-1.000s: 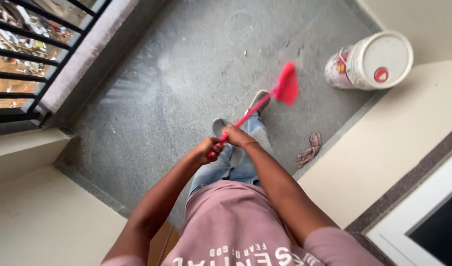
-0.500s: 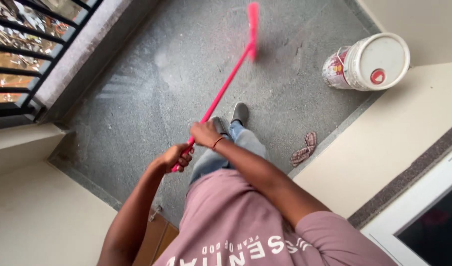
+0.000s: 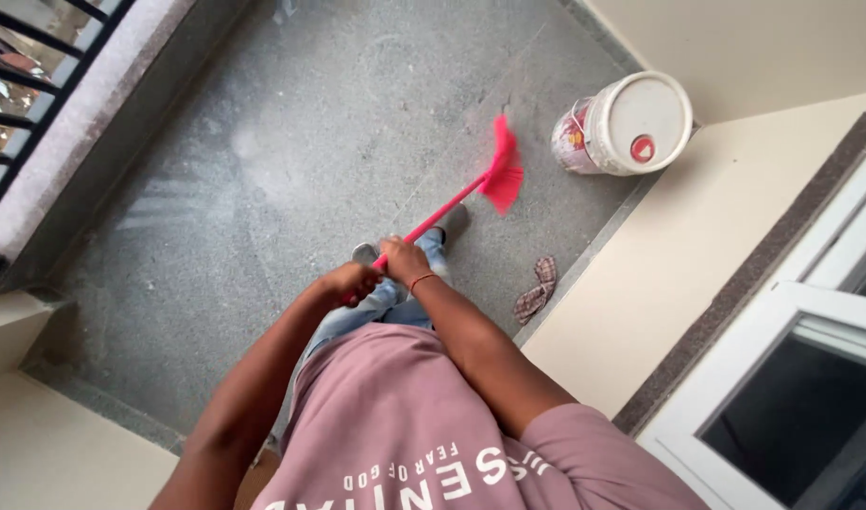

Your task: Sweeping the floor of a balcony using a long-handled broom.

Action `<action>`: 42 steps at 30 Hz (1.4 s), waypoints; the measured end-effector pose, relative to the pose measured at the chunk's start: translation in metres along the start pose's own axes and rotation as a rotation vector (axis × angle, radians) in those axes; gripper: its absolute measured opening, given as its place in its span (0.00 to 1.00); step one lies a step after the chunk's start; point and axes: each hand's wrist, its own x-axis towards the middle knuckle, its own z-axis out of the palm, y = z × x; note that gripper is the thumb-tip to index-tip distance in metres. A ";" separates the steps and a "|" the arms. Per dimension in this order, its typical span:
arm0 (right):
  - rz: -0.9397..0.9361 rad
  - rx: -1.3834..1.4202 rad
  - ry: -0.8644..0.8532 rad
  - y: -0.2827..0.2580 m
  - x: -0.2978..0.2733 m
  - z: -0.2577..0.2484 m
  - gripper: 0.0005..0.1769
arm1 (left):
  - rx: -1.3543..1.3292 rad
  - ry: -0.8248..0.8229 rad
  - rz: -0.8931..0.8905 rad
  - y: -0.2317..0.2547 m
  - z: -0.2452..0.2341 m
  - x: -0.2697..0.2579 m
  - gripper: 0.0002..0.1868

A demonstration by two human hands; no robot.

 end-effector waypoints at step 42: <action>-0.305 -0.064 0.245 0.070 0.120 -0.219 0.03 | -0.285 0.406 0.198 0.224 0.095 0.086 0.13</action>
